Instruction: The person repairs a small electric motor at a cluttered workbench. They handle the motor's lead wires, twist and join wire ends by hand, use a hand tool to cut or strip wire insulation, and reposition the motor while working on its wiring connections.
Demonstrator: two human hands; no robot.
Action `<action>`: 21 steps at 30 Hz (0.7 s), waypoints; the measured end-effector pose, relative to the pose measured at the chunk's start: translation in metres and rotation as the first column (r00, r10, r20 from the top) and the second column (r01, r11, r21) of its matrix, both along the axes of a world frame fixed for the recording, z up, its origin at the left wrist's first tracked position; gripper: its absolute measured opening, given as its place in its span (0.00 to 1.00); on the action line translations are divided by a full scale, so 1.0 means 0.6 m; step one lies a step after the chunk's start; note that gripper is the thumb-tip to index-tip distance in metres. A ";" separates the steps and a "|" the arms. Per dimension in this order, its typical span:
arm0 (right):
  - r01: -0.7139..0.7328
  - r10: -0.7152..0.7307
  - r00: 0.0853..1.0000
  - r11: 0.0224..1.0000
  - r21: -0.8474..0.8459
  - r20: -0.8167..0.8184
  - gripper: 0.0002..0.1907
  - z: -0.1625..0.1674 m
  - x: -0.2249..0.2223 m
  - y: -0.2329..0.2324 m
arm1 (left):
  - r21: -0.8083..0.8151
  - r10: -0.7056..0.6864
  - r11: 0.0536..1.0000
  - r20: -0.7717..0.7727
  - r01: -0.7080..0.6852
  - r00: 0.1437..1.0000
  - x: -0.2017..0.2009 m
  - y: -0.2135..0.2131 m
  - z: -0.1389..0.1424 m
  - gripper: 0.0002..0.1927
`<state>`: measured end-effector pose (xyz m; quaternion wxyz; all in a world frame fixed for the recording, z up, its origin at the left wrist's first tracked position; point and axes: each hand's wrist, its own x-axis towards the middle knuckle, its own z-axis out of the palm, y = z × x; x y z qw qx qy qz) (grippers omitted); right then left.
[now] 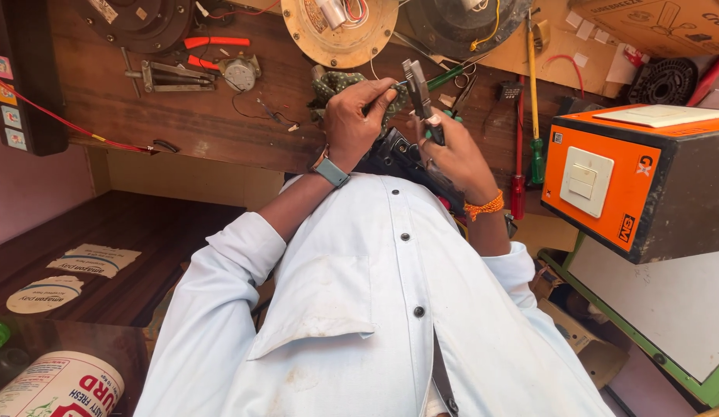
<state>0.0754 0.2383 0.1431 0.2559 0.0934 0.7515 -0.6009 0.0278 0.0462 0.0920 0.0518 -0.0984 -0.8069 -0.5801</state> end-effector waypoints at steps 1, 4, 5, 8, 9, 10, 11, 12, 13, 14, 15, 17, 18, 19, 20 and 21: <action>0.001 0.000 1.000 0.999 -0.038 0.020 0.15 -0.001 0.003 -0.002 | -0.040 0.003 0.999 -0.040 -0.004 0.999 -0.001 0.000 0.001 0.07; -0.017 0.015 1.000 0.995 -0.099 -0.015 0.24 -0.004 0.003 -0.007 | -0.100 -0.017 0.995 -0.053 0.012 0.998 -0.006 0.001 0.005 0.07; -0.032 0.025 0.996 0.996 -0.082 -0.083 0.26 -0.005 0.002 -0.009 | -0.098 -0.018 0.995 -0.049 0.013 0.999 -0.008 0.001 0.006 0.08; -0.070 0.075 0.987 0.997 0.041 -0.145 0.22 -0.001 -0.006 -0.013 | -0.088 -0.039 0.996 -0.052 0.034 0.998 -0.015 0.001 0.012 0.08; -0.084 0.096 0.986 0.992 0.092 -0.138 0.19 0.002 -0.008 -0.014 | -0.085 -0.048 0.995 -0.057 0.043 0.997 -0.017 0.000 0.015 0.08; -0.073 0.087 0.991 0.989 0.131 -0.105 0.22 0.007 -0.010 -0.014 | -0.082 -0.057 0.995 -0.062 0.052 0.996 -0.018 -0.001 0.019 0.08; -0.064 0.078 0.994 0.983 0.171 -0.072 0.25 0.012 -0.012 -0.016 | -0.097 -0.060 0.994 -0.052 0.054 0.997 -0.019 -0.002 0.023 0.07; -0.059 0.068 0.997 0.976 0.210 -0.039 0.28 0.018 -0.014 -0.017 | -0.112 -0.061 0.992 -0.042 0.056 0.997 -0.019 -0.004 0.028 0.06; -0.049 0.060 0.998 0.963 0.263 -0.036 0.29 0.024 -0.014 -0.020 | -0.126 -0.062 0.990 -0.032 0.058 0.998 -0.018 -0.005 0.032 0.05; -0.040 0.053 0.998 0.948 0.315 -0.032 0.31 0.031 -0.014 -0.024 | -0.144 -0.068 0.988 -0.033 0.063 0.997 -0.017 -0.006 0.036 0.05; -0.034 0.048 0.998 0.930 0.366 -0.030 0.33 0.039 -0.013 -0.026 | -0.162 -0.072 0.985 -0.034 0.066 0.997 -0.016 -0.007 0.039 0.04; -0.055 0.097 0.993 0.885 0.463 -0.069 0.31 0.054 -0.012 -0.030 | -0.178 -0.071 0.982 -0.024 0.065 0.997 -0.014 -0.008 0.043 0.04; -0.061 0.122 0.989 0.859 0.508 -0.088 0.30 0.061 -0.013 -0.031 | -0.176 -0.067 0.982 -0.013 0.064 0.998 -0.013 -0.008 0.044 0.04; -0.093 0.184 0.975 0.844 0.529 -0.122 0.34 0.066 -0.015 -0.033 | -0.173 -0.063 0.983 -0.001 0.062 0.998 -0.013 -0.009 0.043 0.04; -0.123 0.245 0.957 0.826 0.550 -0.154 0.38 0.069 -0.018 -0.032 | -0.140 -0.067 0.988 0.006 0.068 0.998 -0.013 -0.009 0.042 0.04; -0.152 0.306 0.934 0.806 0.573 -0.183 0.42 0.073 -0.020 -0.031 | -0.106 -0.073 0.992 0.012 0.073 0.997 -0.012 -0.010 0.041 0.04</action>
